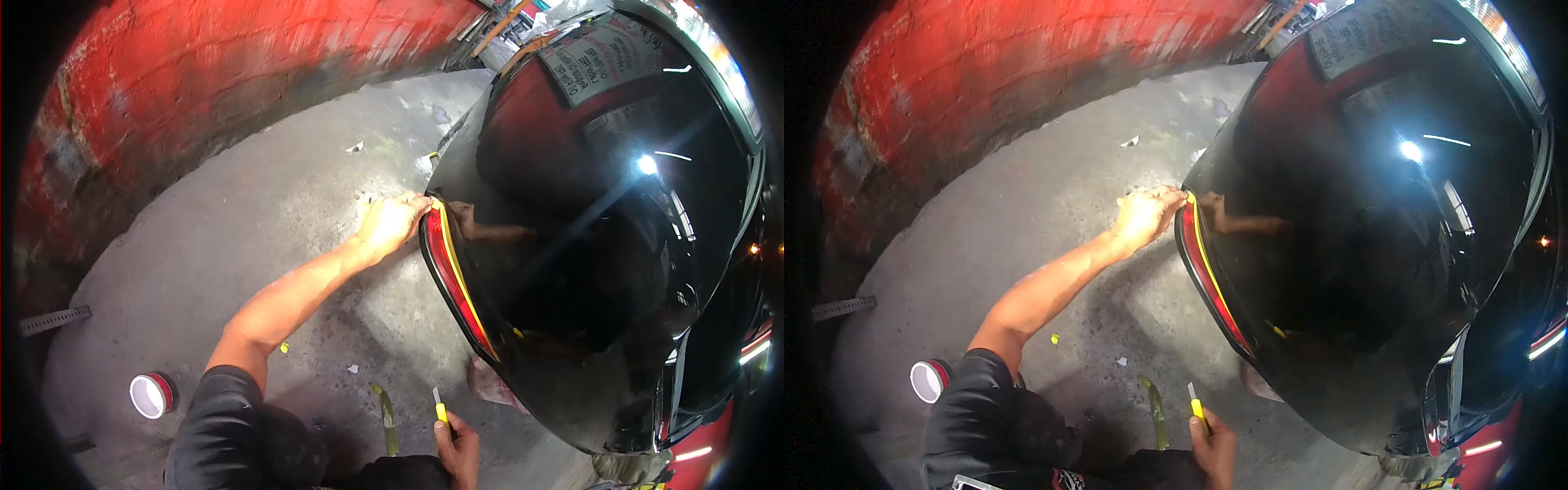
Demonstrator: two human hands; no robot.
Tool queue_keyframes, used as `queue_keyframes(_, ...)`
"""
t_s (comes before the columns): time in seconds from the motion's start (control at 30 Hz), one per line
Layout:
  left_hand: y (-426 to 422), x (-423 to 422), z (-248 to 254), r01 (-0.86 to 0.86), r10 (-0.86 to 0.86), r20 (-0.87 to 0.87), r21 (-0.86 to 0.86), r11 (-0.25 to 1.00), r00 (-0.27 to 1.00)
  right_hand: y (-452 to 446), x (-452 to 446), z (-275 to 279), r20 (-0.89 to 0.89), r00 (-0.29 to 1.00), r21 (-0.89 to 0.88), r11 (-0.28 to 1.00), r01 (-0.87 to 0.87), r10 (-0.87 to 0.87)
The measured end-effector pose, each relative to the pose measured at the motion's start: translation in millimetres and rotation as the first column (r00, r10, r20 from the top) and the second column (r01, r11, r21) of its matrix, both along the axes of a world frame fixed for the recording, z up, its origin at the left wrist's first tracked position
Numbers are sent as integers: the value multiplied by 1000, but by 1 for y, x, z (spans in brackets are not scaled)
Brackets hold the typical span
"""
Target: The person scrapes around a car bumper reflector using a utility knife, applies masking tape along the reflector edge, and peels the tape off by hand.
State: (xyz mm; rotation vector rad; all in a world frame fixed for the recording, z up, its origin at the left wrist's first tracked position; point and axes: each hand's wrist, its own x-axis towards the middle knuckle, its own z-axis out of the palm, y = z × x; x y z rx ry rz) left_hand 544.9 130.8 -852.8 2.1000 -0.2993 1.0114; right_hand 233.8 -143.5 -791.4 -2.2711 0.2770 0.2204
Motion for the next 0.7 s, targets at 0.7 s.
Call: queue_keyframes(0.7,12,8,-4,62,-63,1,157,986,998,-1,1,-20,56,998,24,1000,2,-3)
